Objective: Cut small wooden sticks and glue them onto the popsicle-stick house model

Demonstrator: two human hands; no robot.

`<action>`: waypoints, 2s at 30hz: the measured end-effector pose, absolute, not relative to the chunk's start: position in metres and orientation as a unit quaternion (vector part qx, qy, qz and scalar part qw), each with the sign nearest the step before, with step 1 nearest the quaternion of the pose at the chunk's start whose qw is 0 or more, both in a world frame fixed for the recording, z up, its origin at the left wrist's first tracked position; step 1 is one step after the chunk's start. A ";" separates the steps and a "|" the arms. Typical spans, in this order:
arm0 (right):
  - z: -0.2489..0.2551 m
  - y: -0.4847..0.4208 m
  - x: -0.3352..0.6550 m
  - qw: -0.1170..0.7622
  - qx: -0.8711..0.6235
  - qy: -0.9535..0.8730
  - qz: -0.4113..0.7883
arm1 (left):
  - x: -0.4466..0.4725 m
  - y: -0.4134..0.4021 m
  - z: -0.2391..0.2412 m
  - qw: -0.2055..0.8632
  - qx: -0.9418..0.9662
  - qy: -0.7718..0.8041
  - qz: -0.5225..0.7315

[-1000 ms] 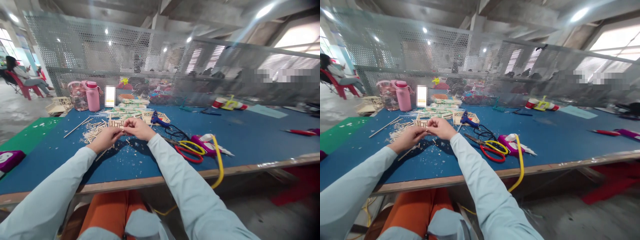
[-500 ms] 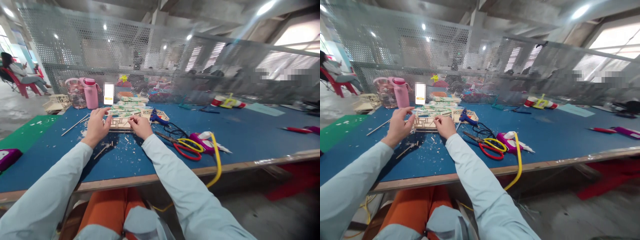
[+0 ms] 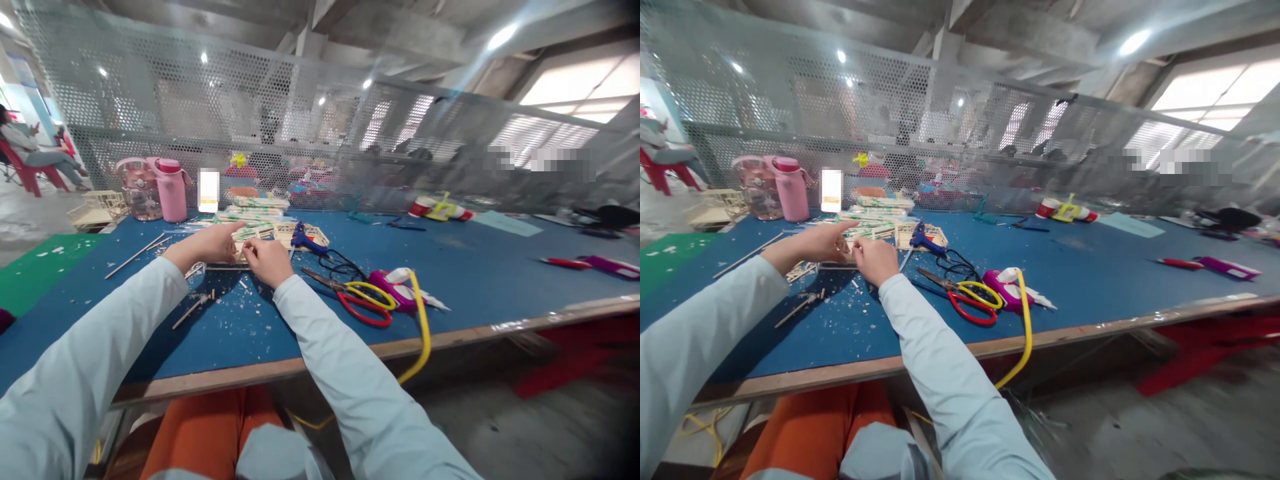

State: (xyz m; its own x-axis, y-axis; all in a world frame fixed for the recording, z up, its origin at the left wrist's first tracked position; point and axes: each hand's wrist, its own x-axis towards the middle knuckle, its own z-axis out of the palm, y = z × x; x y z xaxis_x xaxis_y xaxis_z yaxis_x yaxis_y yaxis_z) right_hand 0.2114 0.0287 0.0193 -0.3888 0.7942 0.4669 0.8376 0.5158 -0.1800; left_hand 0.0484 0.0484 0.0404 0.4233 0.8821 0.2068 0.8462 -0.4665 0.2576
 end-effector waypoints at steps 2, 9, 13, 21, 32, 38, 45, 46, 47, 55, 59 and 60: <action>0.019 0.029 0.211 0.252 -0.490 -0.834 -0.039 | 0.050 0.050 0.041 0.073 0.843 0.511 0.151; 0.018 0.029 0.206 0.275 -0.507 -0.817 -0.001 | 0.057 0.050 0.052 0.054 0.842 0.524 0.120; 0.016 0.029 0.203 0.295 -0.522 -0.801 0.010 | 0.060 0.051 0.053 0.051 0.850 0.515 0.102; 0.004 0.034 0.203 0.313 -0.510 -0.799 0.062 | 0.058 0.054 0.044 0.009 0.860 0.499 0.105; 0.004 0.035 0.205 0.302 -0.499 -0.812 0.030 | 0.038 0.019 0.048 0.012 0.827 0.508 0.240; 0.003 0.034 0.204 0.286 -0.503 -0.815 0.007 | 0.018 0.004 0.017 -0.036 0.708 0.537 0.457; 0.003 0.034 0.205 0.267 -0.517 -0.813 -0.024 | 0.019 0.008 -0.006 -0.005 0.727 0.531 0.436; 0.002 0.034 0.205 0.270 -0.517 -0.812 -0.025 | 0.020 0.008 -0.006 -0.003 0.726 0.531 0.437; 0.001 0.034 0.205 0.274 -0.516 -0.811 -0.025 | 0.021 0.008 -0.007 -0.001 0.724 0.532 0.439; -0.010 0.042 0.203 0.298 -0.519 -0.799 0.055 | 0.022 0.007 -0.011 0.000 0.721 0.540 0.434; -0.012 0.044 0.203 0.310 -0.509 -0.798 0.084 | 0.022 0.006 -0.009 0.000 0.726 0.543 0.423; -0.012 0.044 0.203 0.310 -0.507 -0.800 0.085 | 0.023 0.006 -0.008 0.000 0.726 0.543 0.421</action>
State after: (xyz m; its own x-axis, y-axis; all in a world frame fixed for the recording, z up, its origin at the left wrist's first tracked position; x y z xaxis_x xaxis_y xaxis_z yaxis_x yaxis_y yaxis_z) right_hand 0.2032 0.0442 -0.0124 -0.2948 0.8633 0.4096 0.7585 0.4721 -0.4491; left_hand 0.0226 0.0055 -0.0081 0.0551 0.7896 0.6111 0.7889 -0.4096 0.4581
